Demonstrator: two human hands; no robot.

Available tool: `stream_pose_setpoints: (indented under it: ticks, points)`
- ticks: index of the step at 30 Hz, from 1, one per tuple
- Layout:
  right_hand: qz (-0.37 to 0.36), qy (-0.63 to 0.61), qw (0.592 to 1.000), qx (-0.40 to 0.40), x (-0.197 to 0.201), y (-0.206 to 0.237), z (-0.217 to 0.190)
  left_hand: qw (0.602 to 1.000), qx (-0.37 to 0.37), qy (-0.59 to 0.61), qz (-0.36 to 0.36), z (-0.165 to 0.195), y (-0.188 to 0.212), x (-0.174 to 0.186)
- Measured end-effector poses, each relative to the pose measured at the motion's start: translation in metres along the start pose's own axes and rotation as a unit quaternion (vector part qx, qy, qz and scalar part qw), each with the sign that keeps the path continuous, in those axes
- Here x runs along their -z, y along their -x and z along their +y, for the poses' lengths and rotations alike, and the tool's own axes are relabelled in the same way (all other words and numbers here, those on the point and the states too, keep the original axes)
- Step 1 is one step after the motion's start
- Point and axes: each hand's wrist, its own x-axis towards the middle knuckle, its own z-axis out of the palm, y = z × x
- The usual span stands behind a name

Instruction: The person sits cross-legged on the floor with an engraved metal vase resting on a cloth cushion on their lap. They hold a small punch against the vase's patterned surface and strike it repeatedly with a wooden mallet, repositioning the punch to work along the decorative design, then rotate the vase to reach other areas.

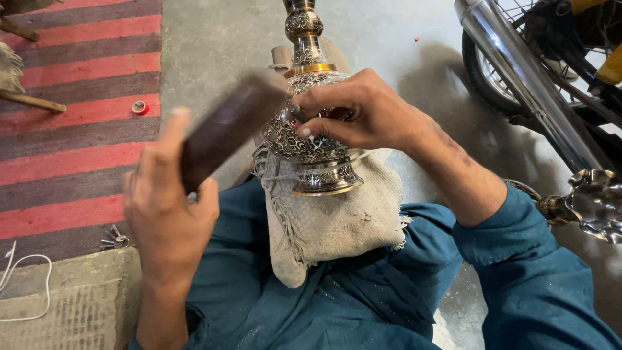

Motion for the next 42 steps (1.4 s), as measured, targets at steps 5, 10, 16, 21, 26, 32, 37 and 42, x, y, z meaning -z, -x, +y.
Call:
stream_pose_setpoints:
  ticks: [5, 10, 16, 21, 26, 32, 37, 42]
  points:
    - [-0.014, 0.012, 1.0, -0.02, 0.001, -0.001, 0.0, 0.996, -0.009, -0.087, 0.001, -0.002, 0.0, -0.002]
    - [0.004, 0.012, 1.0, 0.004, 0.002, -0.002, -0.002, 0.993, -0.017, -0.118, -0.021, -0.004, 0.0, -0.002]
    - [0.002, 0.001, 1.0, 0.0, 0.003, -0.003, -0.001, 0.989, -0.01, -0.143, 0.029, -0.008, -0.004, -0.003]
    - [-0.003, 0.006, 1.0, -0.009, 0.003, -0.004, -0.001, 0.989, 0.137, 0.051, 0.025, -0.004, -0.003, -0.007]
    - [-0.025, -0.007, 0.999, -0.024, 0.005, -0.005, -0.002, 0.998, 0.008, -0.055, 0.031, -0.003, -0.001, -0.009]
    - [-0.033, -0.011, 0.999, -0.022, 0.005, -0.007, -0.002, 0.994, -0.029, -0.097, 0.029, -0.011, 0.001, -0.012]
    - [-0.019, 0.003, 1.0, -0.016, 0.007, -0.005, -0.002, 0.995, -0.001, -0.09, 0.04, -0.016, 0.002, -0.015]
    - [-0.022, -0.007, 1.0, 0.003, 0.007, -0.006, 0.003, 0.998, 0.016, 0.038, 0.053, -0.016, 0.002, -0.018]
